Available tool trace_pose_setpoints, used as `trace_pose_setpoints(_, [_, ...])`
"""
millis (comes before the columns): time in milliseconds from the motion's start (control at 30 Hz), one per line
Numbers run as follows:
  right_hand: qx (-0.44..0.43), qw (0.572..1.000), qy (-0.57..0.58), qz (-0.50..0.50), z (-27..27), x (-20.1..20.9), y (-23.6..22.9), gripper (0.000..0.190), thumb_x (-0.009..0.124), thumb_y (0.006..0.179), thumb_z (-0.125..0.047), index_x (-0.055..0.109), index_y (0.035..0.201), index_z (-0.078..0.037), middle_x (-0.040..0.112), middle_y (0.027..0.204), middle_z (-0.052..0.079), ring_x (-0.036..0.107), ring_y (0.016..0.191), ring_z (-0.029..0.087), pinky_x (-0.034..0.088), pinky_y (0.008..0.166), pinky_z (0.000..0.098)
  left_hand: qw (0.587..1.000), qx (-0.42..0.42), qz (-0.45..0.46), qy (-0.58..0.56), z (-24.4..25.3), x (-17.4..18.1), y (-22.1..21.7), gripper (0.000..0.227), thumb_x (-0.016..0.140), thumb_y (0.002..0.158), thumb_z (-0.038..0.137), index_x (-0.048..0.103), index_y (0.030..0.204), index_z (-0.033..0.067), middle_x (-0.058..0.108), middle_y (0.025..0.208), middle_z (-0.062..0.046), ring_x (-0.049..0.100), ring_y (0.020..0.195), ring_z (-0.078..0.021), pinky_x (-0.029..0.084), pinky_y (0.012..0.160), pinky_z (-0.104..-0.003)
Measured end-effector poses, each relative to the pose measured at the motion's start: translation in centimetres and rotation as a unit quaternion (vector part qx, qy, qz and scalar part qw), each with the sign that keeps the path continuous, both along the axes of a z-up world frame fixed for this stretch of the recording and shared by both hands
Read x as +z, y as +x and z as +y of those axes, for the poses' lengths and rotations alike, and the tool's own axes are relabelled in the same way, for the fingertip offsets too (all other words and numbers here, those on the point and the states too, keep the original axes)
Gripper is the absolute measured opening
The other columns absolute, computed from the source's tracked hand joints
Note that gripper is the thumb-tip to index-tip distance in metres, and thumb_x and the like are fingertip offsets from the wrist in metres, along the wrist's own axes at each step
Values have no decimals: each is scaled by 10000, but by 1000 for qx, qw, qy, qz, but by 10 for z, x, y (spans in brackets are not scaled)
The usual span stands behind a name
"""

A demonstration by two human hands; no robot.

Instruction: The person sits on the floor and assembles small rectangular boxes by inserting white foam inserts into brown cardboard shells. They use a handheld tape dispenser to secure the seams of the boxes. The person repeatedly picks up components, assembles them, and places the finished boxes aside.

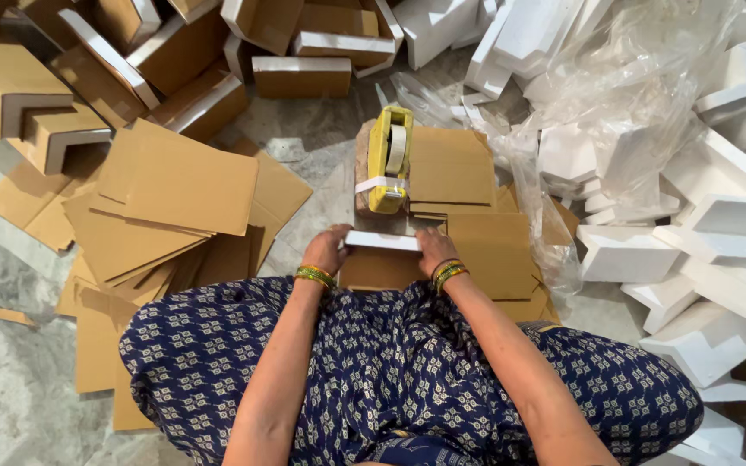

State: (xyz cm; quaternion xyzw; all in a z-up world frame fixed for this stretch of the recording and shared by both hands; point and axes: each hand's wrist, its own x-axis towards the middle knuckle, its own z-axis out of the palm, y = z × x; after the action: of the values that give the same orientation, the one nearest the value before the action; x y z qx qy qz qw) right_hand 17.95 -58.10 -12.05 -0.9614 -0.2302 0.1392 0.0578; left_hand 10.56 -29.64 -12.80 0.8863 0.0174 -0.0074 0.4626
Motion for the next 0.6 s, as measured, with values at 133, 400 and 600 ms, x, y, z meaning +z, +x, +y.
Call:
trace_pose_setpoints(133, [-107,974,4,199,-4,14,11,683,730,724,-63,496,1364,-122,615,1301,145,626,1168,321,532,988,435,997,10,-10,73,-13,-3,2,444,770,771,130,704,1200,224,735,1118,-59,666,1020,-294,473,938,-424])
trace_pose_setpoints(400, [-259,775,541,200,31,-21,105,437,756,894,-380,757,1159,-32,727,1194,70,629,1130,152,472,1002,300,988,3,-20,154,-26,0,2,429,786,768,146,698,1180,226,731,1073,-45,686,1000,-245,425,956,-426])
trace_pose_setpoints(600, [-265,875,396,78,68,17,94,247,800,832,-261,800,950,-44,759,932,53,659,875,174,528,825,349,989,-3,-34,144,-25,1,-1,452,796,746,160,684,1179,220,729,1075,-39,691,995,-242,427,932,-433])
